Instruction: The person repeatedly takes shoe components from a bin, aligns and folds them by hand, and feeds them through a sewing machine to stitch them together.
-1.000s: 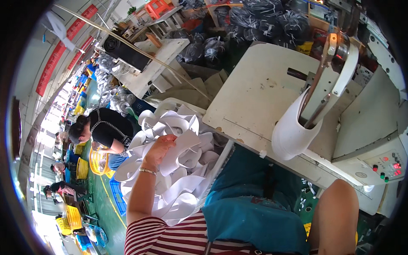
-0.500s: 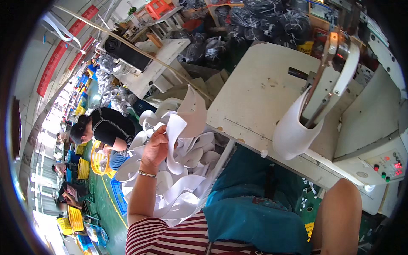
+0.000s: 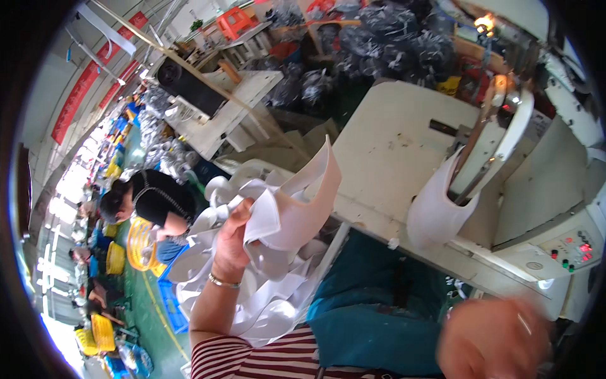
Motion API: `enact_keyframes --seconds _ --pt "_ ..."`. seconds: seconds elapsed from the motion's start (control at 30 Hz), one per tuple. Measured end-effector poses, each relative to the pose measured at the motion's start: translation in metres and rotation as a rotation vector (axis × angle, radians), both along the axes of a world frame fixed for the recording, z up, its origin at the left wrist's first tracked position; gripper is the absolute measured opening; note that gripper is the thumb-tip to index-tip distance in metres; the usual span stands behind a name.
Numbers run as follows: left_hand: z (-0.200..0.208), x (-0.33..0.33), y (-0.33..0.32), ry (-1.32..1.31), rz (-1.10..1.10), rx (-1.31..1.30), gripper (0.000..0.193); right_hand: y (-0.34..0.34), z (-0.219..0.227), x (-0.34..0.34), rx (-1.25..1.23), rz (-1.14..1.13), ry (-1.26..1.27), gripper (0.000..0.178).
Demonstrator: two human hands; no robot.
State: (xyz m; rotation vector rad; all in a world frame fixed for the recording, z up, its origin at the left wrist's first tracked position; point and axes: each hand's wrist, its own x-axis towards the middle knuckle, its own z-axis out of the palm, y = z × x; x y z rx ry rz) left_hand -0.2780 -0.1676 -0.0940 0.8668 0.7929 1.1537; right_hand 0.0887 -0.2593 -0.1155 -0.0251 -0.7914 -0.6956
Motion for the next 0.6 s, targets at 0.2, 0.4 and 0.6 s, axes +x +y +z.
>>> enact_keyframes --seconds 0.2,0.4,0.6 --pt "-0.001 0.017 0.011 -0.099 -0.270 0.072 0.019 0.095 -0.043 -0.096 -1.466 1.479 -0.201 0.062" --pt "0.005 0.053 0.020 0.314 -0.430 0.231 0.030 0.109 -0.030 -0.081 -1.410 1.934 0.019 0.029" --pt "0.008 0.083 0.016 0.747 -0.277 0.769 0.040 0.107 -0.019 -0.068 -1.439 1.744 0.155 0.024"
